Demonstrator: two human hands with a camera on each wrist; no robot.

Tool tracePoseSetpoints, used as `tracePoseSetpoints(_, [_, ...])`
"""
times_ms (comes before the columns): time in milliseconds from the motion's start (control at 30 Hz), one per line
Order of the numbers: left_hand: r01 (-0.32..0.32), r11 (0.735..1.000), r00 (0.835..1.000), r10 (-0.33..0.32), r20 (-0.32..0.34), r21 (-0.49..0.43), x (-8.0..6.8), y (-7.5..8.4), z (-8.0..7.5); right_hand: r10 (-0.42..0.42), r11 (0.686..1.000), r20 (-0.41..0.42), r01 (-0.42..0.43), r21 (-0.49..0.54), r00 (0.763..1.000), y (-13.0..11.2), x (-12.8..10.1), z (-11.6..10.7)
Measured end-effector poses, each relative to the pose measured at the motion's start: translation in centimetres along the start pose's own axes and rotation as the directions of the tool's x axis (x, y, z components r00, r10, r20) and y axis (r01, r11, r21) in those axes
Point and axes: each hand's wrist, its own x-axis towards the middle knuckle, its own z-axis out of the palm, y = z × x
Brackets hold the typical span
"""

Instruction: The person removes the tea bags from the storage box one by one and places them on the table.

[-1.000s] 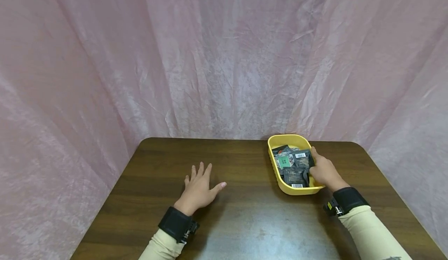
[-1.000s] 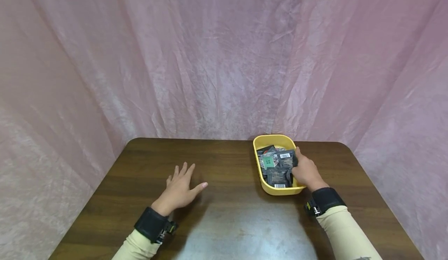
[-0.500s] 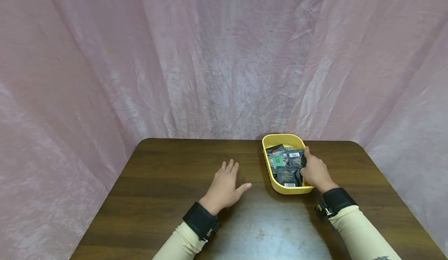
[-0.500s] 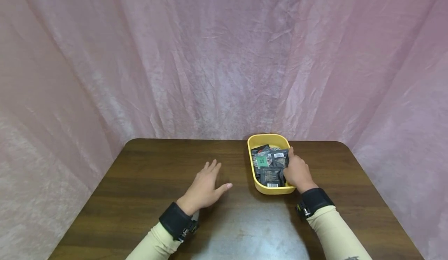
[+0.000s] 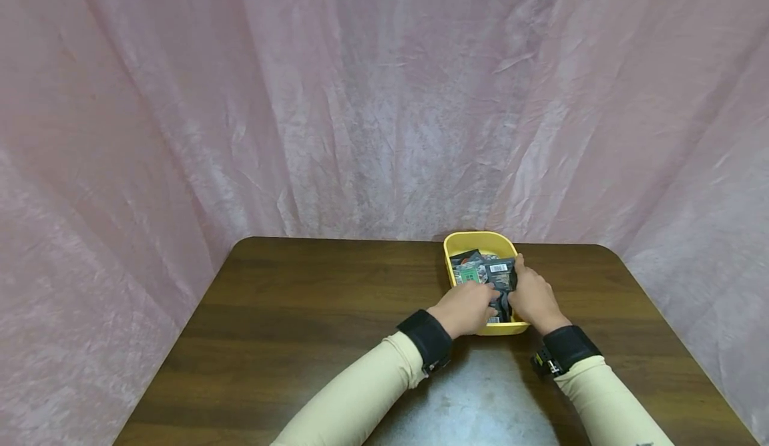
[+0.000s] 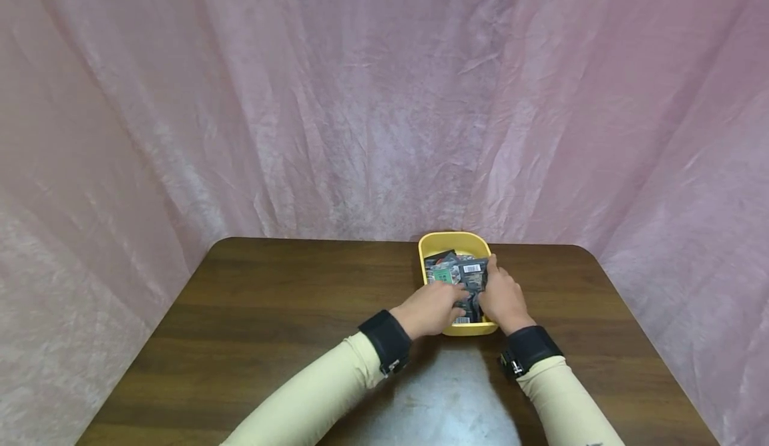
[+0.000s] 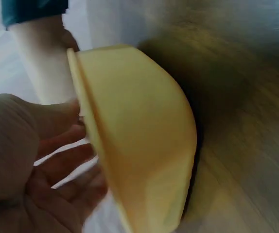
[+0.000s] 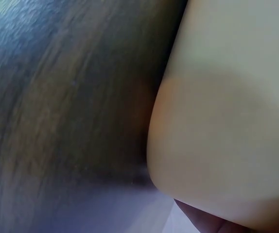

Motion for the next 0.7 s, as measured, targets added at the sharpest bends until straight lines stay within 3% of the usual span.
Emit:
tracePoseSetpoints(133, [0.132, 0.991, 0.988, -0.130, 0.089, -0.022, 1.7, 0.6, 0.8, 0.003, 1.000, 0.006, -0.003, -0.015, 1.000, 0.1, 0.0, 0.0])
tracePoseSetpoints(267, [0.209, 0.978, 0.971, -0.208, 0.118, 0.010, 2.6, 0.6, 1.4, 0.010, 1.000, 0.015, -0.009, -0.015, 1.000, 0.0, 0.1, 0.3])
tracePoseSetpoints(533, [0.238, 0.962, 0.968, -0.246, 0.045, 0.132, 3.7, 1.0, 2.1, -0.002, 1.000, -0.011, 0.001, -0.017, 1.000, -0.1, -0.1, 0.4])
tracePoseSetpoints(700, [0.195, 0.971, 0.980, -0.198, 0.004, 0.134, 3.9, 0.8, 2.6, -0.019, 0.999, -0.032, 0.017, -0.038, 0.999, 0.0, -0.2, 0.2])
